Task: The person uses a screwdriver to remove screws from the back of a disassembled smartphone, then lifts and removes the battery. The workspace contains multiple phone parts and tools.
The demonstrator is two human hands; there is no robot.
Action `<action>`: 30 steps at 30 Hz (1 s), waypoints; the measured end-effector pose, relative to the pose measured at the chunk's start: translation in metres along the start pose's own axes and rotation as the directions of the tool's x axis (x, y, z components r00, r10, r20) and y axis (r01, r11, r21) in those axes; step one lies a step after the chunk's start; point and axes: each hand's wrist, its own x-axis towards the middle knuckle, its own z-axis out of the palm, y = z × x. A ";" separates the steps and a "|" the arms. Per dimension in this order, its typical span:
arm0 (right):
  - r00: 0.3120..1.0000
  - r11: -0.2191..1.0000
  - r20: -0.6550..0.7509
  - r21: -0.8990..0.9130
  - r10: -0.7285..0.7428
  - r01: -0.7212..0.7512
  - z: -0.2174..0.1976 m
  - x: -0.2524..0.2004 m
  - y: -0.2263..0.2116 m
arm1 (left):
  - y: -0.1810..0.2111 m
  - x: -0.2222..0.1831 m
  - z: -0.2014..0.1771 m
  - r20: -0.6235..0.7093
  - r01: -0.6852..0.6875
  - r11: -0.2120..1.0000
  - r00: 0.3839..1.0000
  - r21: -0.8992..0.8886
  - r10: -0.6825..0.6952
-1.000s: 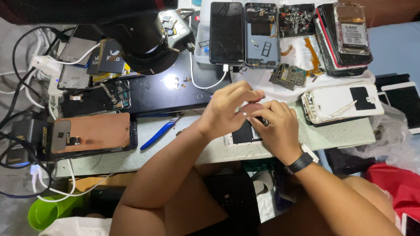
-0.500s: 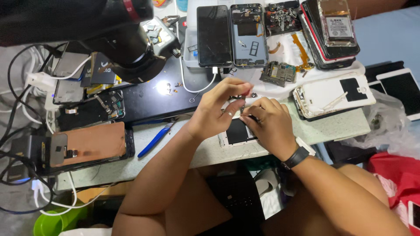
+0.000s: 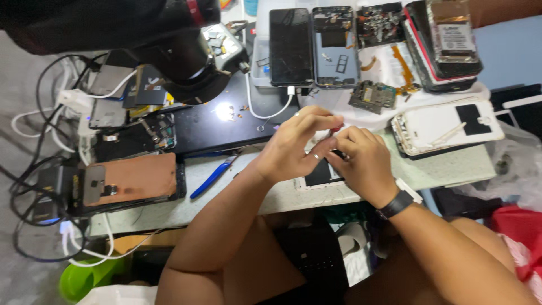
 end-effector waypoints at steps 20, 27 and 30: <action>1.000 1.000 0.005 0.017 -0.008 0.008 0.001 -0.002 0.004 | 0.002 0.003 -0.001 0.030 0.074 0.997 0.997 0.017 -0.074; 1.000 0.999 0.012 0.046 0.016 -0.017 -0.001 -0.002 0.003 | -0.003 -0.002 0.000 0.061 0.102 0.993 0.993 -0.061 -0.098; 1.000 0.998 -0.011 0.061 0.003 -0.002 -0.001 0.000 0.000 | -0.007 -0.004 0.005 0.010 0.159 0.968 0.987 -0.195 -0.160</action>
